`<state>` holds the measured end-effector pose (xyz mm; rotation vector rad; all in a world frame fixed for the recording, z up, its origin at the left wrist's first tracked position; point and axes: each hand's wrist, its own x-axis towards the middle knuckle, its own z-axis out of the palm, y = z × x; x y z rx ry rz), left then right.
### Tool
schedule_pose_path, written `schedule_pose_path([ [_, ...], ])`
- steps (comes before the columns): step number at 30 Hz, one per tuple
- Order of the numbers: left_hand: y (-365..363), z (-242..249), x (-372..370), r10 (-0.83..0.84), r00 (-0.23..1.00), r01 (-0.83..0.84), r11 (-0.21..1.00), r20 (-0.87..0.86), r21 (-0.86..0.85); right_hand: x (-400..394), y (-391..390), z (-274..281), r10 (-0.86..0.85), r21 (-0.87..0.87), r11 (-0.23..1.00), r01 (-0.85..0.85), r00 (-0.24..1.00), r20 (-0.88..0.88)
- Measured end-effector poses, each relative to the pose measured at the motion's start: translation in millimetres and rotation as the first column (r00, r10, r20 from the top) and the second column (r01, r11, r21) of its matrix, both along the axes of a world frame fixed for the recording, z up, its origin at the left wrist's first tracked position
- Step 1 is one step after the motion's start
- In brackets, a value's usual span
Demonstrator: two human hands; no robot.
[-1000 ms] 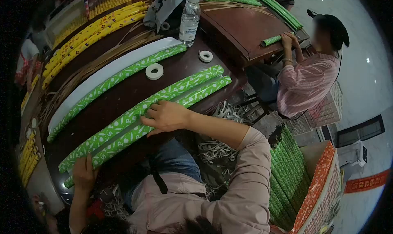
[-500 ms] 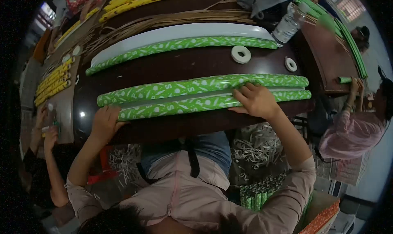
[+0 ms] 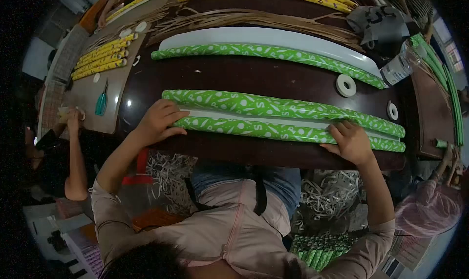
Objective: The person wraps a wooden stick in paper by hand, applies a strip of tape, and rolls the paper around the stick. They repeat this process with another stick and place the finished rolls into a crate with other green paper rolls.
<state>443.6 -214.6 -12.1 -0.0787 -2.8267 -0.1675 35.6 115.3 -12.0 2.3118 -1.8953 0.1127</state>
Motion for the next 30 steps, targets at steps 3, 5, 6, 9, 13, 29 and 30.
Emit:
schedule_pose_path([
  [3,-5.9,-11.7,18.5,0.170,0.976,-0.218,0.733,0.136,0.644,-0.9,-0.1,-0.3,0.016,0.001,1.000,-0.016,1.000,-0.009],
  [5,-0.2,-22.6,13.4,0.188,0.979,-0.159,0.471,0.077,0.868,-3.1,-0.1,-2.1,0.034,-0.011,0.999,-0.034,0.999,-0.030],
  [6,0.8,-21.3,7.1,0.258,0.966,-0.120,0.384,0.018,0.915,-2.3,-0.2,-2.3,0.041,-0.010,0.999,-0.041,0.999,-0.027],
  [9,2.3,-16.0,-2.1,0.443,0.894,-0.091,0.023,0.071,0.996,-1.3,2.2,-1.0,-0.032,0.074,0.997,0.034,0.999,-0.026],
  [13,-16.8,-25.1,11.4,0.234,0.964,-0.147,0.078,0.125,0.986,2.0,3.9,-4.4,-0.051,0.040,0.998,0.055,0.995,-0.089],
  [29,1.1,-16.8,11.1,0.182,0.966,-0.216,0.958,0.185,0.187,-4.5,-5.6,-0.7,0.107,-0.094,0.990,-0.106,0.994,0.004],
  [30,2.3,-19.0,11.7,0.188,0.967,-0.212,0.969,0.174,0.129,-4.6,-6.3,0.0,0.126,-0.125,0.984,-0.125,0.992,0.000],
])
